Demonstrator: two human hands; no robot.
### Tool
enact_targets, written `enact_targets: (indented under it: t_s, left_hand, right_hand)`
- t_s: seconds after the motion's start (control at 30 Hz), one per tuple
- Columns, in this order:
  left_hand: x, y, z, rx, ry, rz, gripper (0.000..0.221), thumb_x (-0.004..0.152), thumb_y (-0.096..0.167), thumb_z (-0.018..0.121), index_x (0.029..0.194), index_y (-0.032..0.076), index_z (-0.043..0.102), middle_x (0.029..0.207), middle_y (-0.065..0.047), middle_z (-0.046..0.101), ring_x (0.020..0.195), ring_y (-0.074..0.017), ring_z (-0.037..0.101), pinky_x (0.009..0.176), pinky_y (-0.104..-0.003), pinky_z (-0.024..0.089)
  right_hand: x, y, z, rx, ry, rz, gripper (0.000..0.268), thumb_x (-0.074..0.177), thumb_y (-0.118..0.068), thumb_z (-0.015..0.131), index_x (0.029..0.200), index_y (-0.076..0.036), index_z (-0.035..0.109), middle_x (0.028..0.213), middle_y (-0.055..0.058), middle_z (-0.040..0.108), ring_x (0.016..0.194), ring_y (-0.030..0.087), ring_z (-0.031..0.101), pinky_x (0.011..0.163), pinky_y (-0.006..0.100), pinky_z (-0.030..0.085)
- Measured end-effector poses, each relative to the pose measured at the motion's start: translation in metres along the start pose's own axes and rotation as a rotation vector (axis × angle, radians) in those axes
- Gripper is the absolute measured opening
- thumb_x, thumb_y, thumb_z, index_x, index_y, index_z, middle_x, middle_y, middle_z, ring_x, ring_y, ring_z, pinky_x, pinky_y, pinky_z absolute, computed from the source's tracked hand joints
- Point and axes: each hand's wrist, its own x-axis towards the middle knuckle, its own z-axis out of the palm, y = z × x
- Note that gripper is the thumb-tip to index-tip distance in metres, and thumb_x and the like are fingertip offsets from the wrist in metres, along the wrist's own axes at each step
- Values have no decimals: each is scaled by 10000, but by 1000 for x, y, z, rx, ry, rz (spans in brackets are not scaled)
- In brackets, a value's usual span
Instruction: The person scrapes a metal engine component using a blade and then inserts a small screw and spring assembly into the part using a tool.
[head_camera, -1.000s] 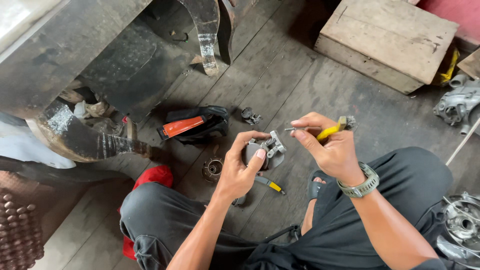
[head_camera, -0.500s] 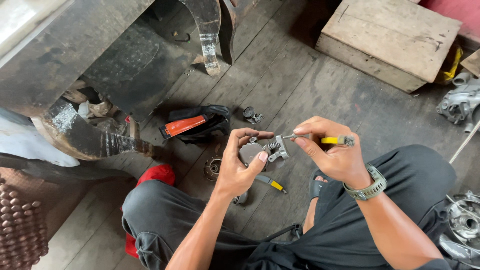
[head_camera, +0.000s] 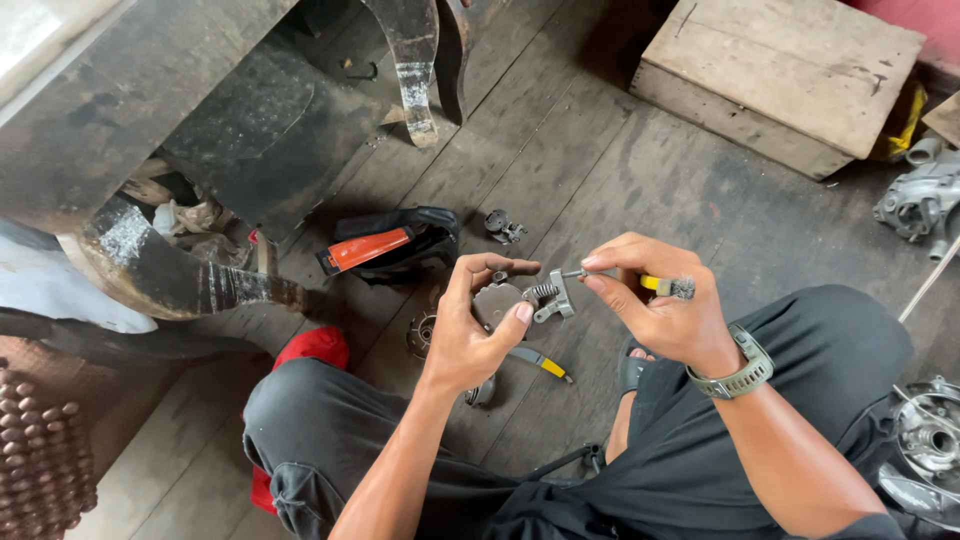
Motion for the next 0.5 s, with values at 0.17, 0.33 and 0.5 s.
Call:
enact_targets:
  t_s: [0.17,0.33,0.5]
  left_hand:
    - [0,-1,-1,-2,-3,5,442,872,293,733,1208,84,536,1176,-128,760,1111,-220,707,893,-366,561]
    - [-1,1,-2,12,-1,19,435,874,287,732,1199,80,533,1167,-134,761,1113,-234,712,897,-375,562]
    - [-4,7,-3,70,6,9,438,877,307,717,1216,100,534,1143,-110,764,1080,-241,716,911,-404,546]
  right_hand:
    - [0,0,0,8,-8,-3,73,913,40,717,978,10,731,862,131,742,419,93,461,402,206,366]
    - [0,1,0,-10,-19,-14,71,913,37,718,976,6,729,865,131,744,412,101,455,397,216,368]
    - [-2,1,3,-30,-2,-2,98,907,53,722,995,12,740,794,115,695,426,115,440,407,230,375]
